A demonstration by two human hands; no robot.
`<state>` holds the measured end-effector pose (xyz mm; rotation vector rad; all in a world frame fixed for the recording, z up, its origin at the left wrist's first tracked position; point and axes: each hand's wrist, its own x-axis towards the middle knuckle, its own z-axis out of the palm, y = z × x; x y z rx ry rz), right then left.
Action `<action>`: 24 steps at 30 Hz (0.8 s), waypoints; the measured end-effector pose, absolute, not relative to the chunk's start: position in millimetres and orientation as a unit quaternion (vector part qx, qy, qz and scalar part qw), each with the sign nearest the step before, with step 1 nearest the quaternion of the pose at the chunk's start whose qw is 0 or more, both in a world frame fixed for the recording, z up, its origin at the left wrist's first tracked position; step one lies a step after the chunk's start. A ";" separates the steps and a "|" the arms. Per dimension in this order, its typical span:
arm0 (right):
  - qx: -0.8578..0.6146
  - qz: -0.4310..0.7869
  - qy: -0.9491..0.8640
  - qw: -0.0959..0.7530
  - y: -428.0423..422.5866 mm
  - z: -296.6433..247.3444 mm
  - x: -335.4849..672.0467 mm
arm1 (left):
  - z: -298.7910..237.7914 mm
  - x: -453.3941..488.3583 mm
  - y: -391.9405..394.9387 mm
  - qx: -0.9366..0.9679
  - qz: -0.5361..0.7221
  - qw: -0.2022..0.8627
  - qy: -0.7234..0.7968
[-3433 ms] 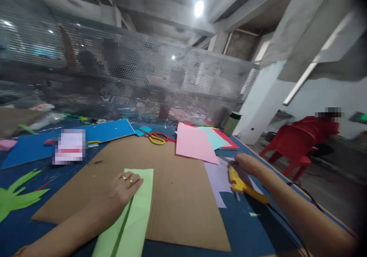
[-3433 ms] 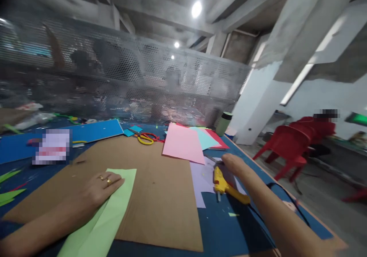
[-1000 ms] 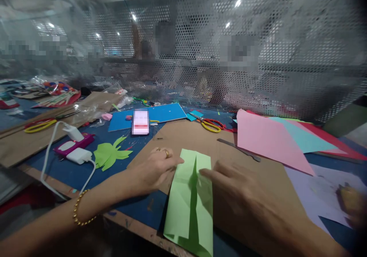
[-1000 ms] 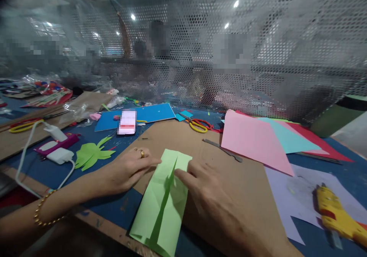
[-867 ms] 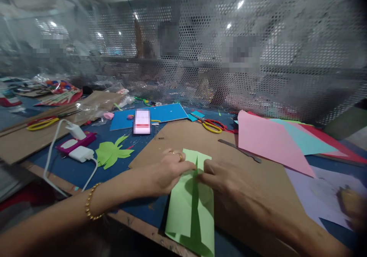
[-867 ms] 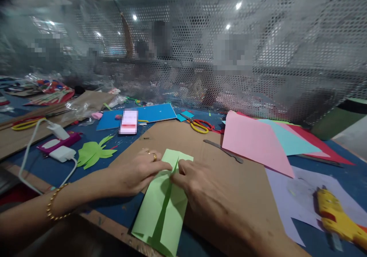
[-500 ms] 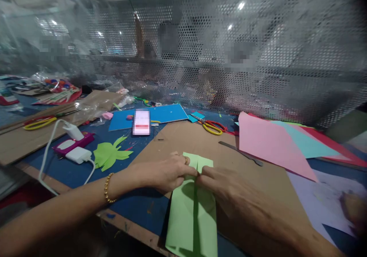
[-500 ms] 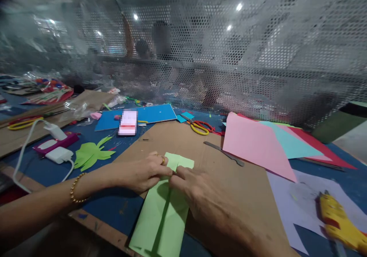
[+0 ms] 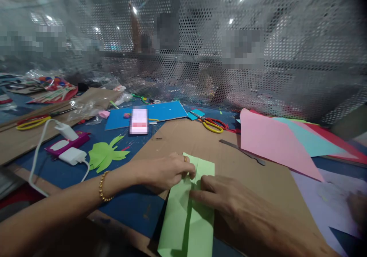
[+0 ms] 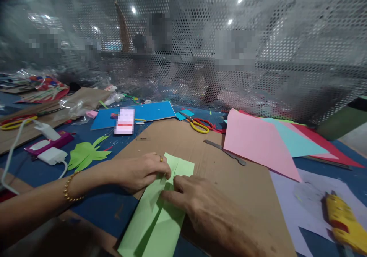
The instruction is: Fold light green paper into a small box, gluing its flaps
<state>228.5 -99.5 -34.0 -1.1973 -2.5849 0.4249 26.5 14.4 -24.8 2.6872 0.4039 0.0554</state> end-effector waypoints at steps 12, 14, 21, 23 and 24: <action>-0.417 0.159 -0.890 0.096 -96.9 -25.1 230.0 | -28.2 33.4 21.0 0.958 0.081 0.233 0.146; -0.412 0.162 -0.892 0.094 -95.8 -27.4 230.0 | -29.6 33.7 21.5 0.952 0.081 0.263 0.130; -0.403 0.164 -0.892 0.120 -92.4 -43.2 239.1 | -37.8 33.0 20.6 0.942 0.093 0.306 0.106; -0.404 0.178 -0.888 0.130 -92.6 -43.6 243.1 | -37.7 30.9 19.7 0.933 0.094 0.322 0.132; -0.408 0.187 -0.883 0.136 -92.7 -42.9 244.7 | -37.4 29.3 19.7 0.926 0.098 0.334 0.144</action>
